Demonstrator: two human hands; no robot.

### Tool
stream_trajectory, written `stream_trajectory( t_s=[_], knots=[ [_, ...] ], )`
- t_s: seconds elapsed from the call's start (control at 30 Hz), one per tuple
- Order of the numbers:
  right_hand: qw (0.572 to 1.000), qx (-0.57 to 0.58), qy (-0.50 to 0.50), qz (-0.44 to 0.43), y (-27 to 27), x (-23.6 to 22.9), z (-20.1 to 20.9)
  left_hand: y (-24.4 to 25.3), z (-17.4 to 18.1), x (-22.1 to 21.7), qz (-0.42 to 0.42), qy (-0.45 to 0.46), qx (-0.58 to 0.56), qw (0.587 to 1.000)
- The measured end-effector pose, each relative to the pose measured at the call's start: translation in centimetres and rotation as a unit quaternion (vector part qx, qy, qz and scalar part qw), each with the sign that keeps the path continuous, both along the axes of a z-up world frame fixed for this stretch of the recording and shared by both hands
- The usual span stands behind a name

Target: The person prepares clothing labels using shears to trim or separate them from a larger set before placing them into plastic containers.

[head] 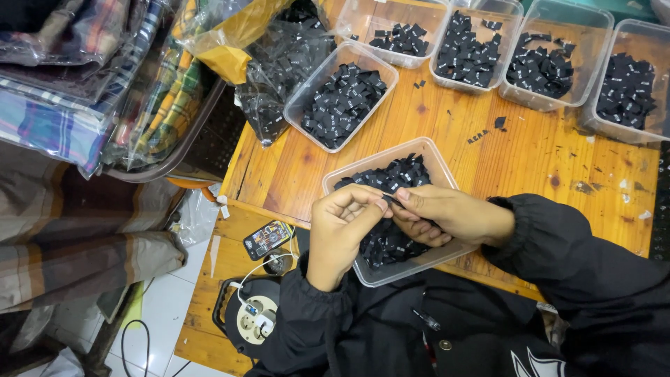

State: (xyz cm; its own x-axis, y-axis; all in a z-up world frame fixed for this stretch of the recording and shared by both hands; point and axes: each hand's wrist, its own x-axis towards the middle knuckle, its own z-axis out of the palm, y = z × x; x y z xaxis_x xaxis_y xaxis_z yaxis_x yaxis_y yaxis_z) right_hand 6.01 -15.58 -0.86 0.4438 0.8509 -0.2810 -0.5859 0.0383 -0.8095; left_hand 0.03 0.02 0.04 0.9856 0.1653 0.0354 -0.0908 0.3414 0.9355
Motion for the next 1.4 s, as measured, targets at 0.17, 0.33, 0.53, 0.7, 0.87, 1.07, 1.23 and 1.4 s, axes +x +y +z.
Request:
stream_trajectory(
  t_s=[0.17, 0.33, 0.53, 0.7, 0.87, 1.07, 1.23, 1.4],
  knots=[
    [1.0, 0.0, -0.003, 0.004, 0.0, 0.05, -0.12, 0.04, 0.03, -0.02, -0.001, -0.001, -0.003, 1.0],
    [1.0, 0.002, -0.002, 0.002, 0.02, -0.02, 0.05, 0.06, 0.01, 0.01, -0.002, -0.001, -0.009, 1.0],
    [1.0, 0.002, 0.016, -0.012, -0.02, -0.13, -0.1, -0.04, 0.12, -0.03, -0.002, -0.004, -0.005, 1.0],
    [1.0, 0.011, 0.007, -0.008, -0.02, -0.1, -0.16, -0.02, 0.09, -0.07, 0.0, -0.007, -0.003, 1.0],
    [1.0, 0.008, -0.003, -0.005, -0.03, -0.07, -0.47, -0.04, 0.32, -0.04, -0.001, -0.006, -0.004, 1.0],
    [1.0, 0.003, 0.002, -0.004, -0.01, -0.14, -0.43, -0.03, 0.09, -0.03, -0.002, -0.006, -0.002, 1.0],
    [1.0, 0.003, -0.001, -0.001, 0.03, -0.11, -0.24, -0.05, 0.17, -0.04, -0.002, -0.006, -0.002, 1.0],
    [1.0, 0.002, -0.003, -0.012, 0.09, -0.01, -0.06, -0.13, 0.02, -0.1, 0.008, 0.01, -0.01, 1.0]
  ],
)
